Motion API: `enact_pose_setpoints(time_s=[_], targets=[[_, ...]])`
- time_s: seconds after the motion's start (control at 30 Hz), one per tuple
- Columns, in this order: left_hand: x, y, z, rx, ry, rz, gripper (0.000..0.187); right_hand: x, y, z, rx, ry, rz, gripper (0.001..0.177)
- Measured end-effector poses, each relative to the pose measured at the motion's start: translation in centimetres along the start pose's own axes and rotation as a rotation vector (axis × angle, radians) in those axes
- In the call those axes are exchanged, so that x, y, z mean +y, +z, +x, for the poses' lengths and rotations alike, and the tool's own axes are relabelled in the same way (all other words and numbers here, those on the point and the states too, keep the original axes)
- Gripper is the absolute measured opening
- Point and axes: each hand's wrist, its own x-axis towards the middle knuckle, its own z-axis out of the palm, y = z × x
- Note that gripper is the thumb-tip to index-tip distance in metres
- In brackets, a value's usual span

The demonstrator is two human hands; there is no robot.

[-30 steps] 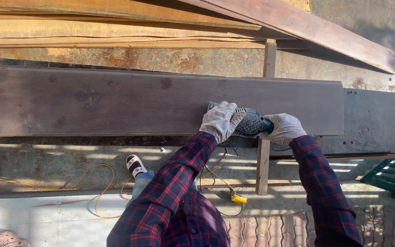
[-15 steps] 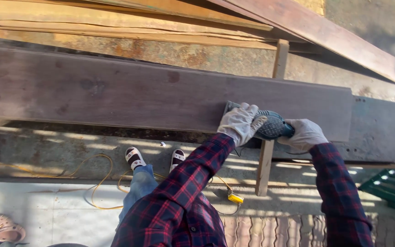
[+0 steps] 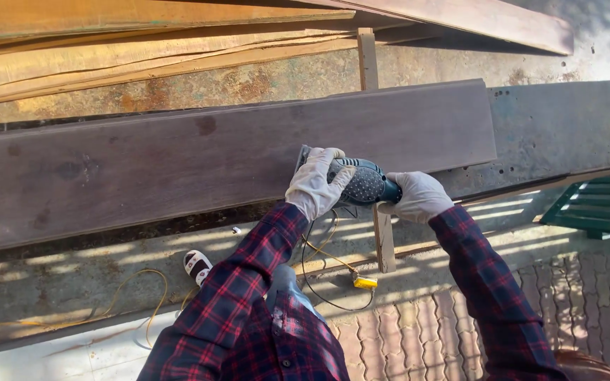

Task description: The person picks up an electric orbital sander, plugs in its power cord, and sands the surface of a long wooden board resting on supports, moving the sander along the board. At the end they set the sander down and step away from the board.

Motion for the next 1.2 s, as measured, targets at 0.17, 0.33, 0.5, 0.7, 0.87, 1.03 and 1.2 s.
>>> enact_pose_setpoints(time_s=[0.17,0.33,0.5,0.7,0.87,1.03,1.2], targets=[[3.8,1.1,-3.1,-0.188,0.106,-0.039,0.043,3.0,3.2,-8.3,-0.014,0.100,0.123,0.050],[5.7,3.7,-7.9,-0.517,0.112,-0.167,0.049,3.5,9.8,-18.0,0.016,0.367,0.341,0.054],[5.7,0.5,-9.6,-0.673,0.043,-0.068,0.048,1.7,15.6,-19.4,-0.037,0.442,0.601,0.044],[1.6,-6.5,-8.6,-0.362,-0.044,0.080,0.044,-5.9,11.7,-11.7,-0.015,0.169,0.405,0.055],[-3.5,-11.5,-6.3,-0.038,-0.037,0.077,0.042,-11.7,8.3,-3.3,-0.008,0.001,0.129,0.049],[-7.4,-14.9,-5.5,0.066,-0.152,0.060,0.043,-14.8,6.9,2.6,0.074,-0.166,-0.014,0.039],[-9.6,-13.4,-5.4,0.174,-0.185,0.024,0.044,-14.8,4.3,5.6,0.033,-0.282,-0.171,0.048]])
